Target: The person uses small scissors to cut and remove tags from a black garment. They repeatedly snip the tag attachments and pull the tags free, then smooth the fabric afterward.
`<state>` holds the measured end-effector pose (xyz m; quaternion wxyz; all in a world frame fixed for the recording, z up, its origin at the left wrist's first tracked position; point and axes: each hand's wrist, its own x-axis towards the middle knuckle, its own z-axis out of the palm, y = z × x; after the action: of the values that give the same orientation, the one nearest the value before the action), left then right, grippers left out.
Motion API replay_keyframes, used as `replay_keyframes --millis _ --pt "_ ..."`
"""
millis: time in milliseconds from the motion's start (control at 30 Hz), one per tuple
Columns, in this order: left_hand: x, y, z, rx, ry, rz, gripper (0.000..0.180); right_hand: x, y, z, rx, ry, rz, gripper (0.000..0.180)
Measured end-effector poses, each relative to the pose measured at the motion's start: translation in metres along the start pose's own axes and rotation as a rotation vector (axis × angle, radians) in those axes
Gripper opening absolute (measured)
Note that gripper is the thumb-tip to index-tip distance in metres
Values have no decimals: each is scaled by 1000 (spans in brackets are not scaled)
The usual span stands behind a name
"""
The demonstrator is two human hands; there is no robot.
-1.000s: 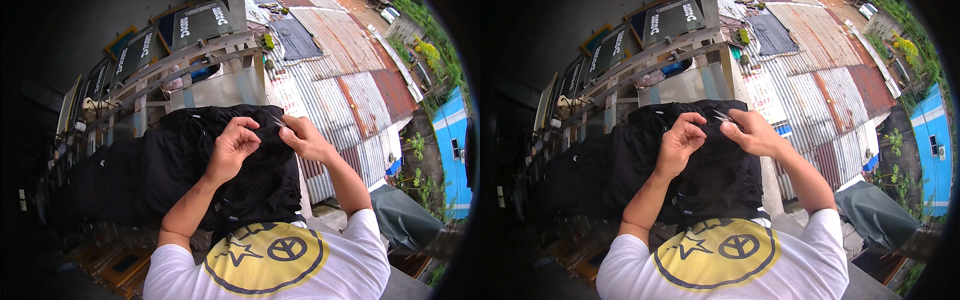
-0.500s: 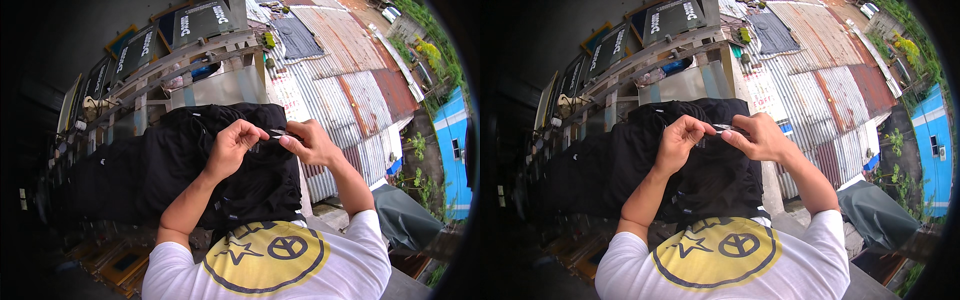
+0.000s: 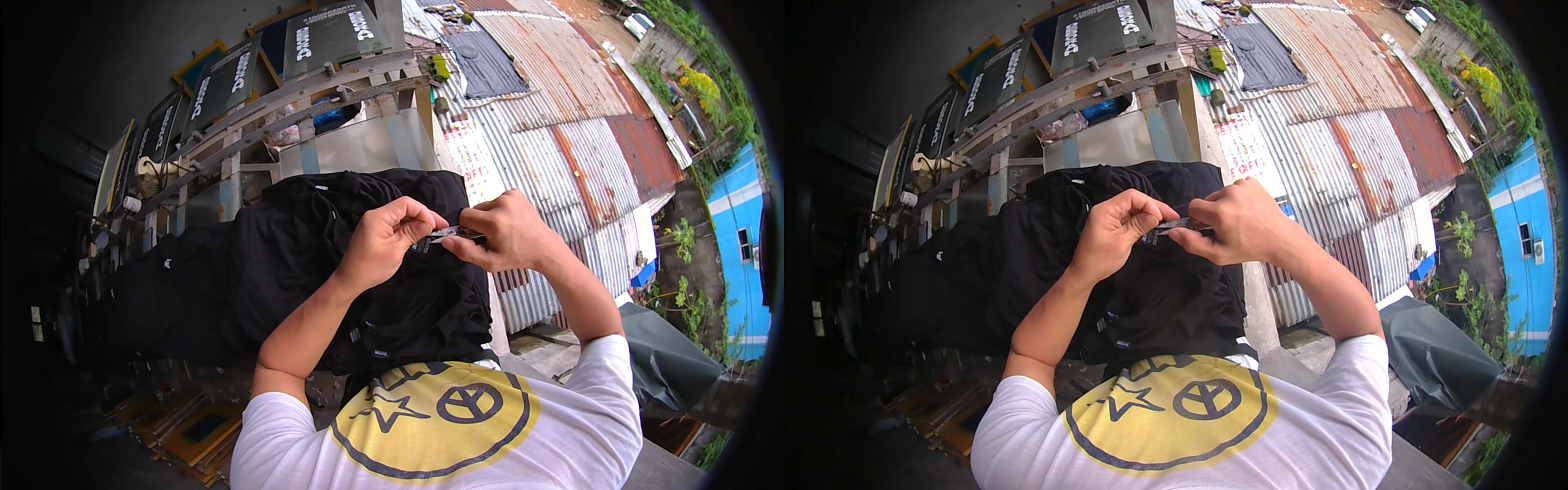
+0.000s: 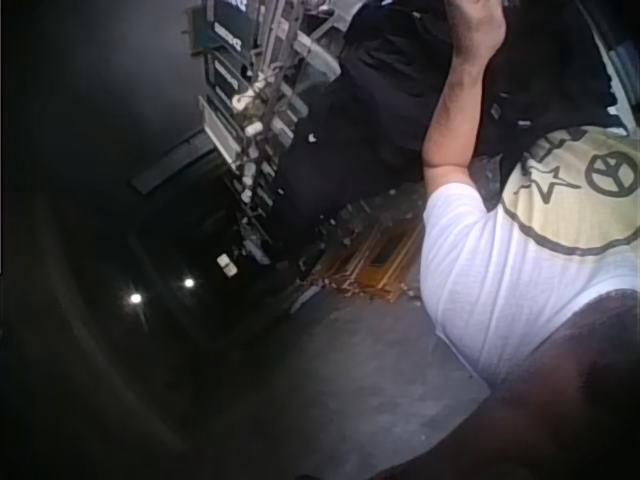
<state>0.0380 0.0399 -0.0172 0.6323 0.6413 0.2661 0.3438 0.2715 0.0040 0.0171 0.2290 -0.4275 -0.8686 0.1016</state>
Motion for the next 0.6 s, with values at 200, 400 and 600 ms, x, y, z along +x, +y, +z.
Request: replay_keyframes --millis 200,400,600 --pt "2 3 1 24 -25 -7 15 3 -3 -1 -47 34 -72 43" --pt "2 6 3 99 -29 -12 15 3 -2 -1 -86 32 -103 42" --pt "2 4 4 81 -19 7 16 -1 1 2 -5 48 -86 46"
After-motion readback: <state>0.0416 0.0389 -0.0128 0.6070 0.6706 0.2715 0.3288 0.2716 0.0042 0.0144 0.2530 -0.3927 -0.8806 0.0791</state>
